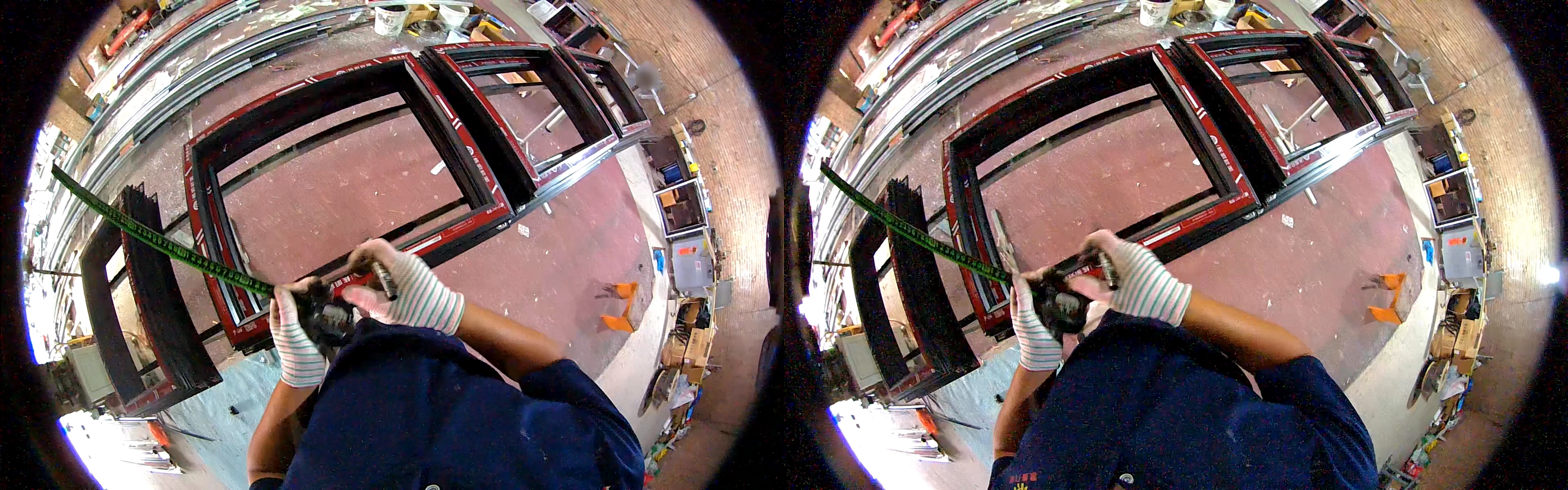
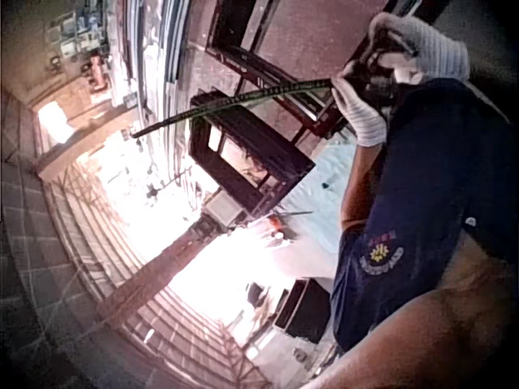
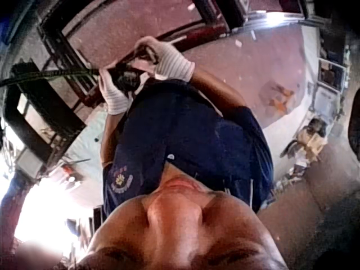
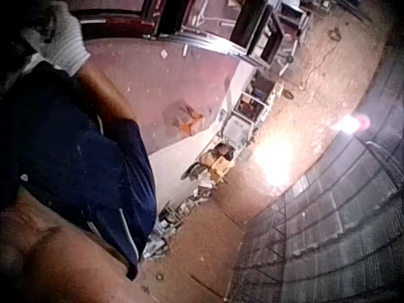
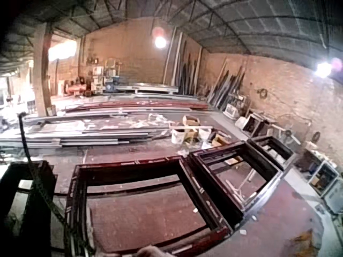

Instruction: The person picks up several window frames from a stack and places them on a workbench. They then use a tape measure and a marker to measure and mark the frames.

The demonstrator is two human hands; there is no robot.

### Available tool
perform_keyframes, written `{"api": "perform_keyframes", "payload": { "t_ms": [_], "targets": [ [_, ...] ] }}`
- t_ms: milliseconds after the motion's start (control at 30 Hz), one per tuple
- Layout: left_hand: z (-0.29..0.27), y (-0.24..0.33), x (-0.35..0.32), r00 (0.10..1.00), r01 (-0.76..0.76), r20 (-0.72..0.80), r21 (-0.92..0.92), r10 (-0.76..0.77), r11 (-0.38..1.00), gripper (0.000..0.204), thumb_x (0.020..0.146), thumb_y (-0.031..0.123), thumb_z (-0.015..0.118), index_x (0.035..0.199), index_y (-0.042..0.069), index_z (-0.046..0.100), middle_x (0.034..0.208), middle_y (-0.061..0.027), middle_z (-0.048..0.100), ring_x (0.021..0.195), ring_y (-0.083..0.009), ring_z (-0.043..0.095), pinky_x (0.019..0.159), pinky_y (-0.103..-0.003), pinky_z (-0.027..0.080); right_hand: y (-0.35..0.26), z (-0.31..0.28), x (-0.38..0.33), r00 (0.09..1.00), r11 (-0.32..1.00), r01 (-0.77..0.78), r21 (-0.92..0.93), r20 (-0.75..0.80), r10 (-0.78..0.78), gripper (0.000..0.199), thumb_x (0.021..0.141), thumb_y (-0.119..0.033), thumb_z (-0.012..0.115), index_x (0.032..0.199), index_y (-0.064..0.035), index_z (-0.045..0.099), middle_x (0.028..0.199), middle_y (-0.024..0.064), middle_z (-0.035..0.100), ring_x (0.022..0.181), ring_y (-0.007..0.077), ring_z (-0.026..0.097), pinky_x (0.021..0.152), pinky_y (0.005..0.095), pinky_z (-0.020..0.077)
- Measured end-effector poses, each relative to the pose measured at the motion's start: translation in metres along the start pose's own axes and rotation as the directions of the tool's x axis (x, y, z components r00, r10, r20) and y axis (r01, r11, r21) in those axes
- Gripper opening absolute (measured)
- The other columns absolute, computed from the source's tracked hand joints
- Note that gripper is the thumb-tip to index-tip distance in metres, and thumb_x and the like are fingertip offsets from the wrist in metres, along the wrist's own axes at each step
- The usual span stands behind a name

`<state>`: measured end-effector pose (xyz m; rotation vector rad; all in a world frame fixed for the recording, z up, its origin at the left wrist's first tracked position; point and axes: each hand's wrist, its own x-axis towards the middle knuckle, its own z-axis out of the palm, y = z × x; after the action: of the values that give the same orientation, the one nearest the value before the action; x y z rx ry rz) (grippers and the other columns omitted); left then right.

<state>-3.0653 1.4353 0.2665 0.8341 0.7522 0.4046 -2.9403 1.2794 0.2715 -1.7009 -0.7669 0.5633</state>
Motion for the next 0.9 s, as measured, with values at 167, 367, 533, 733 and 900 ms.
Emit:
{"api": "perform_keyframes", "payload": {
  "t_ms": [167,367,533,733,900],
  "targets": [
    [-0.059,-0.011,0.007,0.993,-0.048,0.115,0.057,0.042,0.997,0.035,0.108,0.041,0.050,0.098,0.009,0.061,0.089,-0.0096,0.067,0.077,-0.0221,0.066,0.072,-0.037,0.058,0.070,-0.055,0.014,0.937,0.559,0.299,-0.774,0.126,-0.327,0.049,0.081,-0.046,0.080,0.102,-0.0067,0.060,0.086,0.0164,0.066,0.078,0.0357,0.065,0.075,0.0465,0.0528],
    [-0.104,-0.022,0.004,0.993,0.060,0.089,0.214,-0.081,0.975,0.032,0.105,0.038,0.057,0.095,0.008,0.065,0.087,-0.0097,0.070,0.068,-0.0198,0.067,0.063,-0.033,0.057,0.083,-0.049,0.023,0.966,0.511,0.150,-0.846,0.015,-0.258,0.038,0.086,-0.045,0.073,0.085,-0.0088,0.062,0.064,0.0163,0.065,0.061,0.0360,0.067,0.057,0.0471,0.0510],
    [-0.098,-0.024,0.012,0.988,0.127,0.073,0.126,-0.137,0.984,0.031,0.105,0.035,0.059,0.098,0.005,0.066,0.085,-0.0110,0.071,0.071,-0.0188,0.067,0.065,-0.031,0.056,0.086,-0.051,0.038,0.946,0.492,0.131,-0.860,-0.040,-0.321,0.034,0.086,-0.040,0.074,0.086,-0.0084,0.062,0.064,0.0149,0.068,0.062,0.0344,0.070,0.061,0.0453,0.0537],
    [-0.101,-0.035,0.027,0.995,0.074,0.069,-0.002,-0.074,0.997,0.025,0.104,0.030,0.062,0.094,0.007,0.069,0.084,-0.0086,0.071,0.073,-0.0200,0.070,0.062,-0.031,0.058,0.093,-0.051,0.054,0.926,0.483,0.163,-0.861,-0.035,-0.375,0.035,0.086,-0.041,0.074,0.089,-0.0076,0.063,0.065,0.0156,0.068,0.062,0.0350,0.069,0.061,0.0443,0.0537],
    [-0.097,-0.031,0.036,0.995,0.050,0.075,0.130,-0.060,0.990,0.032,0.105,0.037,0.058,0.099,0.006,0.065,0.087,-0.0111,0.070,0.069,-0.0205,0.067,0.062,-0.032,0.057,0.090,-0.056,0.057,0.935,0.530,0.143,-0.836,-0.062,-0.349,0.035,0.085,-0.041,0.075,0.089,-0.0080,0.064,0.067,0.0165,0.068,0.063,0.0367,0.069,0.061,0.0463,0.0540]
  ]
}}
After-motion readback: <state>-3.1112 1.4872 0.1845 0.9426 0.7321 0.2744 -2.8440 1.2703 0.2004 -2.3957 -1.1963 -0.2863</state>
